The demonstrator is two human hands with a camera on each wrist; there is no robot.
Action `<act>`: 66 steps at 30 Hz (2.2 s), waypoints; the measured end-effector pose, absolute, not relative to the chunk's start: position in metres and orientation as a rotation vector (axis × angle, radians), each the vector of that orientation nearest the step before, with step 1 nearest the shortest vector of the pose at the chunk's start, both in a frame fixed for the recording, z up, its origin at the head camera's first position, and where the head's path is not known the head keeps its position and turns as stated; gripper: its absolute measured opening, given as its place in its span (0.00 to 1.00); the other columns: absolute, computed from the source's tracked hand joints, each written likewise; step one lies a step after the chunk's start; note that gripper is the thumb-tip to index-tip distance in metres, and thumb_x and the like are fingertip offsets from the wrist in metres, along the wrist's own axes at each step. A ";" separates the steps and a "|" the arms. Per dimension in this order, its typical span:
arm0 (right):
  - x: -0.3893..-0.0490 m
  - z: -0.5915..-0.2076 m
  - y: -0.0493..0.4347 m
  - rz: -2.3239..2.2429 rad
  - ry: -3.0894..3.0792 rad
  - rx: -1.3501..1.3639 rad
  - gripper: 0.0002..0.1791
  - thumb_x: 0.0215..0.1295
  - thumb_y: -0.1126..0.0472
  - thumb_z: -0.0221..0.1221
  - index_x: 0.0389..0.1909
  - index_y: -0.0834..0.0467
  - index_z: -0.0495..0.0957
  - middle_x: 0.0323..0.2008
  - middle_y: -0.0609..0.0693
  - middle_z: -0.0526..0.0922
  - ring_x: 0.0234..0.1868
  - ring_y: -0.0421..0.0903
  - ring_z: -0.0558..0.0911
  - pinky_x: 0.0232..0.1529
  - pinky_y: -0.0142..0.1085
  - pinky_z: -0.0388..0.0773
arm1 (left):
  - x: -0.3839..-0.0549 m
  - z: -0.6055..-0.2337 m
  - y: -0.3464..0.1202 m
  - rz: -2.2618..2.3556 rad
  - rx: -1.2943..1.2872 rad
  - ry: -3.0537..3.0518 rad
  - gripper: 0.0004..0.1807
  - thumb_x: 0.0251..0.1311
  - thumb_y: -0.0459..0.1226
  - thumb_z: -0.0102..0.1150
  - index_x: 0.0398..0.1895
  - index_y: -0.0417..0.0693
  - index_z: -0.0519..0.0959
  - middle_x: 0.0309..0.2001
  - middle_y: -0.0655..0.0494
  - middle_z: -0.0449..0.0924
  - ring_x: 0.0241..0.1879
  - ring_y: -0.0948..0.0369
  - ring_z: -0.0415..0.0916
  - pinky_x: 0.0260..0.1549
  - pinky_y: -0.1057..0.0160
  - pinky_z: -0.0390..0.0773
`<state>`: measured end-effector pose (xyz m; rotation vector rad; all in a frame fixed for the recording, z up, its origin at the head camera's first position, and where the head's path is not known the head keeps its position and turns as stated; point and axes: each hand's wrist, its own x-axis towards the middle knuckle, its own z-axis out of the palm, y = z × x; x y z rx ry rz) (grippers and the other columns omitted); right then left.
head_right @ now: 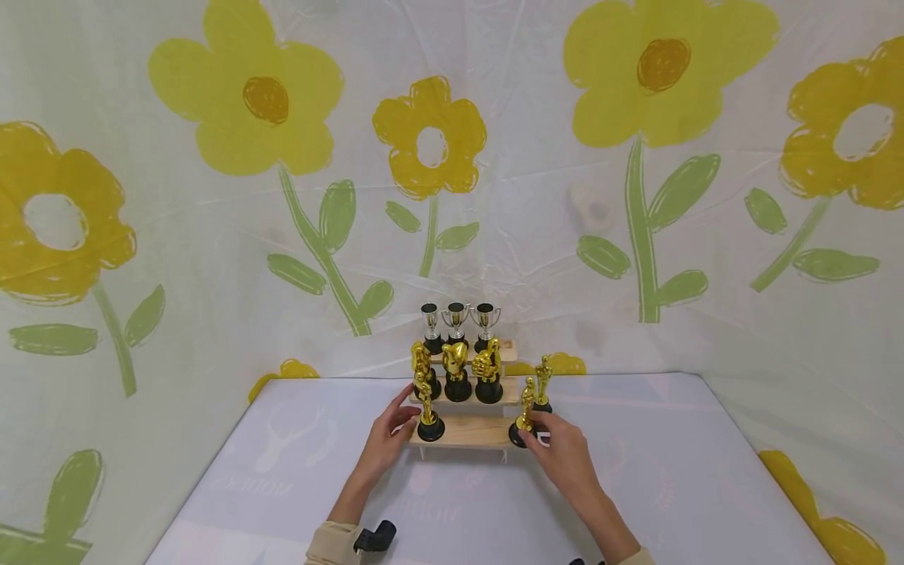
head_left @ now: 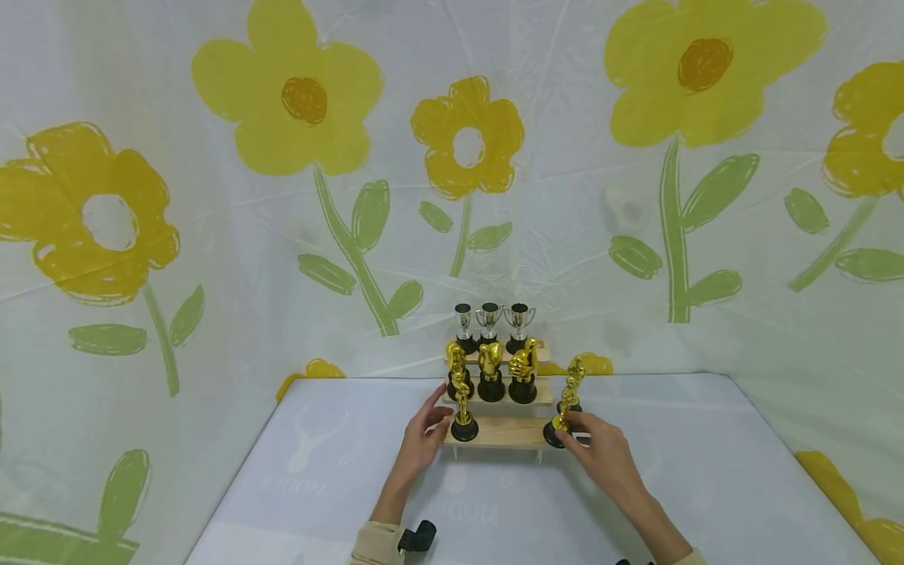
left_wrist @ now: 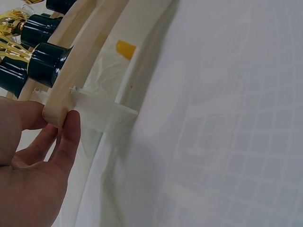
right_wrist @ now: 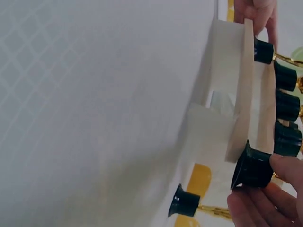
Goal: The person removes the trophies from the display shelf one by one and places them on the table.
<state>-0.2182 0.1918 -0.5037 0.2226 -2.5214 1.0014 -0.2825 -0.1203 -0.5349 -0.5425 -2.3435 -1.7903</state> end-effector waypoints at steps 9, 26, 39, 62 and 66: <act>-0.220 -0.504 0.212 1.026 -2.513 0.160 0.16 0.57 0.62 0.69 0.45 0.64 0.82 0.41 0.58 0.88 0.41 0.53 0.87 0.37 0.38 0.84 | -0.283 -0.538 -0.119 -1.744 -0.490 -2.392 0.34 0.67 0.27 0.53 0.74 0.57 0.62 0.50 0.42 0.82 0.53 0.46 0.80 0.47 0.59 0.80; -0.234 -0.512 0.238 0.960 -2.522 0.132 0.15 0.57 0.62 0.69 0.43 0.65 0.82 0.38 0.59 0.88 0.38 0.53 0.88 0.36 0.38 0.84 | -0.264 -0.507 -0.118 -1.765 -0.515 -2.413 0.33 0.66 0.25 0.50 0.74 0.47 0.61 0.49 0.36 0.81 0.53 0.42 0.79 0.48 0.57 0.80; -0.253 -0.517 0.257 0.890 -2.647 0.043 0.19 0.61 0.59 0.66 0.48 0.67 0.79 0.40 0.63 0.87 0.41 0.57 0.87 0.41 0.47 0.83 | -0.265 -0.507 -0.118 -1.763 -0.526 -2.408 0.33 0.67 0.25 0.50 0.74 0.48 0.61 0.50 0.32 0.80 0.54 0.41 0.79 0.48 0.57 0.80; -0.279 -0.525 0.265 0.890 -2.749 -0.132 0.20 0.64 0.59 0.63 0.49 0.70 0.77 0.42 0.66 0.85 0.43 0.61 0.84 0.44 0.52 0.79 | -0.266 -0.507 -0.118 -1.765 -0.551 -2.410 0.32 0.67 0.26 0.51 0.74 0.45 0.60 0.51 0.32 0.80 0.54 0.42 0.79 0.48 0.59 0.80; -0.280 -0.526 0.266 0.913 -2.737 -0.132 0.21 0.63 0.58 0.63 0.49 0.71 0.77 0.42 0.67 0.85 0.43 0.61 0.84 0.43 0.51 0.80 | -0.266 -0.507 -0.118 -1.763 -0.557 -2.406 0.32 0.67 0.25 0.51 0.74 0.44 0.60 0.50 0.32 0.80 0.53 0.41 0.79 0.48 0.57 0.80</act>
